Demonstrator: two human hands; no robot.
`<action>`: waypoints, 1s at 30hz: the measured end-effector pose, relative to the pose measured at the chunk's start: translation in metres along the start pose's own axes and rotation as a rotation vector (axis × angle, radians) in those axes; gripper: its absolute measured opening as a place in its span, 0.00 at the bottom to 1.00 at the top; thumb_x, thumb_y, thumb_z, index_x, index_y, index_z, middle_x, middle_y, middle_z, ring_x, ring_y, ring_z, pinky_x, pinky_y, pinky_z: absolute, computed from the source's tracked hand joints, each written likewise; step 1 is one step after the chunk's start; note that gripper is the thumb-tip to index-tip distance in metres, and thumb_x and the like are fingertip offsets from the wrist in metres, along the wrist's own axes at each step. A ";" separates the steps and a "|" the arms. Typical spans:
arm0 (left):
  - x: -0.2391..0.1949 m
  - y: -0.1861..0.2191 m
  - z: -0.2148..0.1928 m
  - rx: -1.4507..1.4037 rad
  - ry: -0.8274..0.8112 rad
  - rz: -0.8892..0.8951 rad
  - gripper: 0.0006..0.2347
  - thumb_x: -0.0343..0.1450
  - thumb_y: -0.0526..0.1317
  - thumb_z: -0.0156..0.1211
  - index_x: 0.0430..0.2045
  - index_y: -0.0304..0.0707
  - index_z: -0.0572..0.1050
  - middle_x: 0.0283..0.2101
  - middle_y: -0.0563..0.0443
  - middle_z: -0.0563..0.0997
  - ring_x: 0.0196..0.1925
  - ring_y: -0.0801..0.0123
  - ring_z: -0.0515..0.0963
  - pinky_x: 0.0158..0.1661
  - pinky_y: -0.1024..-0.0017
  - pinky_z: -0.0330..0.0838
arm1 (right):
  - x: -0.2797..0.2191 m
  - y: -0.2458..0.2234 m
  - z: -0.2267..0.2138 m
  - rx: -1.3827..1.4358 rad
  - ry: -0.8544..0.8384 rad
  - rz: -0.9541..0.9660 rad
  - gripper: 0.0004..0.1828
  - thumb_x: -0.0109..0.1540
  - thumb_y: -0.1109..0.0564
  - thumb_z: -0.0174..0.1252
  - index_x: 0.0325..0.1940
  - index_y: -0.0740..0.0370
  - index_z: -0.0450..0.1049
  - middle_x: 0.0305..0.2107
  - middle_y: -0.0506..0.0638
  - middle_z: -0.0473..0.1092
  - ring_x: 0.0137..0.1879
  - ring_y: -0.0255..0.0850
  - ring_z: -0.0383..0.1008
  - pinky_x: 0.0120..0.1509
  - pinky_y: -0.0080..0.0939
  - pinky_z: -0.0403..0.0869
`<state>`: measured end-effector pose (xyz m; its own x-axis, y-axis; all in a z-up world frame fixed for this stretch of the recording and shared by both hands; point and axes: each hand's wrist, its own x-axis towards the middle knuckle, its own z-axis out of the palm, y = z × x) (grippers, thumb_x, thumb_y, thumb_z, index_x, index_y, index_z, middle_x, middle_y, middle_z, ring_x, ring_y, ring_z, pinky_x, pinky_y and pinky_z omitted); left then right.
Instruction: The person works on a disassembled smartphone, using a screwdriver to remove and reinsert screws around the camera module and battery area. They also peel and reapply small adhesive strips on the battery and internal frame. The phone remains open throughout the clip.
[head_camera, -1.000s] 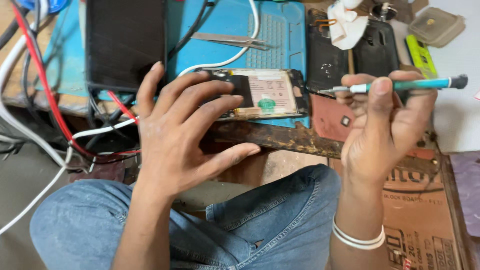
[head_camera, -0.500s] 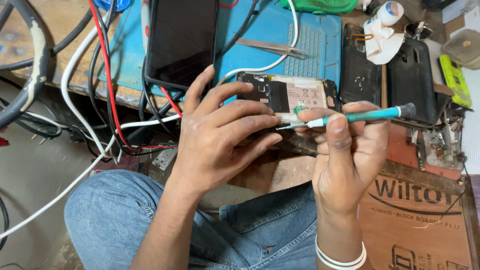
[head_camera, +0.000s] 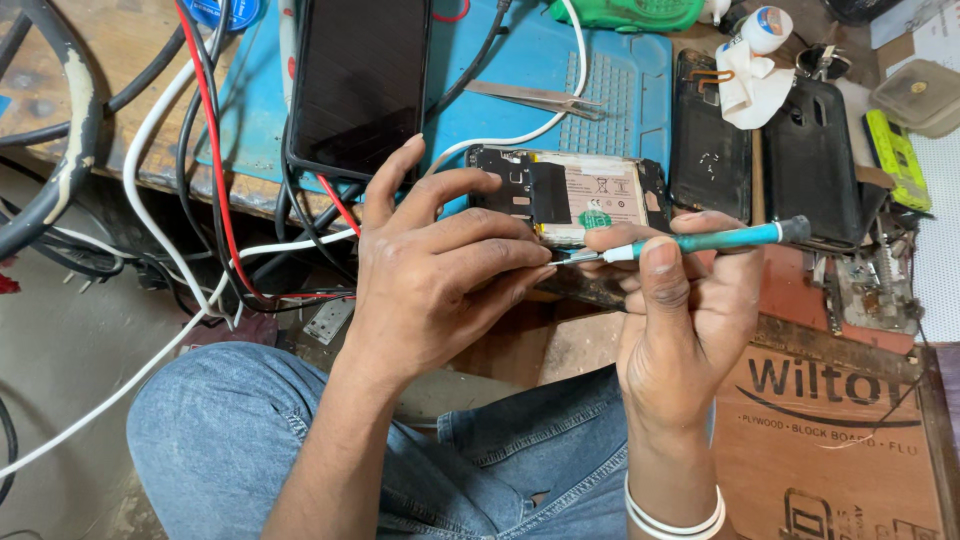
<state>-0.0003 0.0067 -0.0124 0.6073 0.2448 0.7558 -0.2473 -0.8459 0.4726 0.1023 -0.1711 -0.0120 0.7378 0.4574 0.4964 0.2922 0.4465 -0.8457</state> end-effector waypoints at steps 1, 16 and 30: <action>0.000 0.000 0.000 -0.001 0.002 0.001 0.05 0.67 0.42 0.75 0.32 0.49 0.84 0.39 0.63 0.84 0.57 0.61 0.78 0.71 0.46 0.53 | 0.000 0.000 0.000 -0.005 0.000 -0.004 0.12 0.78 0.59 0.57 0.60 0.65 0.62 0.42 0.65 0.75 0.49 0.47 0.80 0.57 0.45 0.81; -0.002 0.000 0.001 0.022 -0.023 -0.008 0.04 0.68 0.42 0.75 0.31 0.49 0.85 0.38 0.63 0.84 0.58 0.62 0.78 0.73 0.47 0.48 | -0.008 0.001 0.003 -0.276 0.046 -0.072 0.16 0.78 0.60 0.60 0.60 0.64 0.58 0.42 0.66 0.78 0.48 0.40 0.81 0.57 0.32 0.79; -0.002 -0.002 0.001 0.001 -0.030 0.025 0.05 0.70 0.43 0.75 0.31 0.48 0.83 0.41 0.62 0.83 0.60 0.62 0.77 0.74 0.50 0.44 | -0.007 -0.004 0.027 -0.262 0.146 0.016 0.57 0.71 0.67 0.62 0.81 0.55 0.20 0.47 0.62 0.75 0.43 0.37 0.78 0.50 0.30 0.79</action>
<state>-0.0001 0.0077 -0.0155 0.6233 0.2091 0.7535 -0.2620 -0.8521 0.4532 0.0793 -0.1558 -0.0067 0.8178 0.3391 0.4650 0.4127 0.2177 -0.8845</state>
